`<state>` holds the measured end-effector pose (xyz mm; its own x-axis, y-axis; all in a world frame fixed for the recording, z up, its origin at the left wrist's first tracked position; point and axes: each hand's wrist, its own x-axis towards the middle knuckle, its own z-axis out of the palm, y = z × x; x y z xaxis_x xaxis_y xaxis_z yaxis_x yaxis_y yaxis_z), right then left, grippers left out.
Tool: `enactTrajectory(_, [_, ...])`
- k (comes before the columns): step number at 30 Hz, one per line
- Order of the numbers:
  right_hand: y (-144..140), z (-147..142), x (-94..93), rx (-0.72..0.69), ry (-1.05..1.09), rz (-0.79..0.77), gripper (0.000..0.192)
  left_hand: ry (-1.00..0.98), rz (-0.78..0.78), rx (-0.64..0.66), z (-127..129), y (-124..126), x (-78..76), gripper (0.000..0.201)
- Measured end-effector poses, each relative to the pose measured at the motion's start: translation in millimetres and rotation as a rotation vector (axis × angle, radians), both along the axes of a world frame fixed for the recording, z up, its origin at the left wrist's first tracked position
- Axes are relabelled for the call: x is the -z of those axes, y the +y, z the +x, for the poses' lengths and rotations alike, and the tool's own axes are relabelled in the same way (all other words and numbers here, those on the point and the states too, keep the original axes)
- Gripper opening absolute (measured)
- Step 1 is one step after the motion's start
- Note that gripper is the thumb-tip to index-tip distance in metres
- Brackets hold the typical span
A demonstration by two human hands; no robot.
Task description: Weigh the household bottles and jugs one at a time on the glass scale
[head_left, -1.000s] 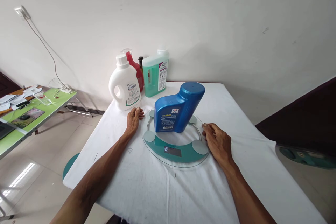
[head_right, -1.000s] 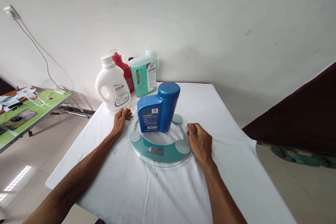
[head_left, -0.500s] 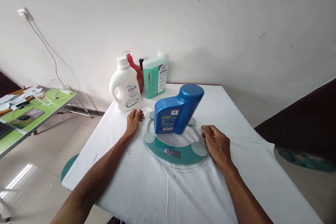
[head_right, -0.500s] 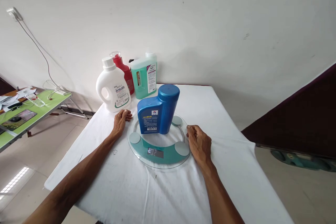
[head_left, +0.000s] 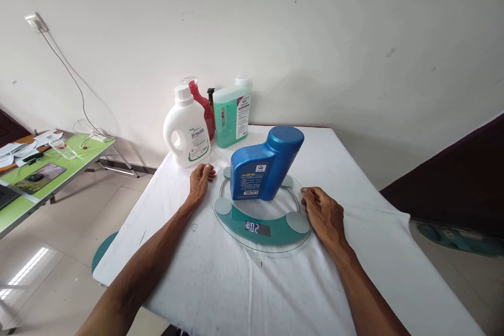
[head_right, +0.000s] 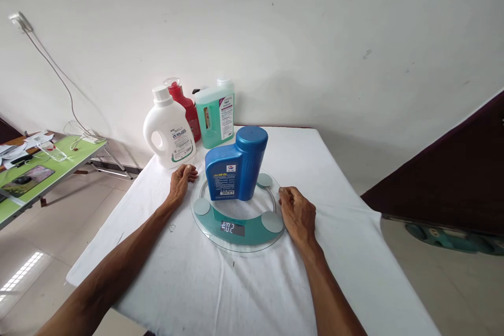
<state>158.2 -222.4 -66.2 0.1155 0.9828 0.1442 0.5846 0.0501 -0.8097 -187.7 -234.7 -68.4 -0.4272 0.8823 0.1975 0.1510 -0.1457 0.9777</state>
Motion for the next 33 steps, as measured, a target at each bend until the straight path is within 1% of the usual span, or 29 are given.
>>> enactTrajectory(13, [1.0, -0.3, -0.6, -0.002, -0.007, -0.003, 0.039, 0.017, -0.014, 0.008, 0.2, -1.6, -1.9, 0.054])
enactTrajectory(18, [0.1, -1.3, -2.2, 0.003, -0.003, -0.021, 0.039, 0.024, -0.011, 0.013, 0.2, -1.4, -1.2, 0.05])
enactTrajectory(25, [1.2, -1.4, -1.2, 0.005, 0.001, -0.005, 0.04, 0.013, -0.01, 0.005, 0.1, -0.3, 0.2, 0.045])
enactTrajectory(33, [0.4, -2.7, -2.3, 0.017, 0.006, -0.041, 0.041, 0.032, -0.007, 0.015, -1.5, -0.2, 1.2, 0.045])
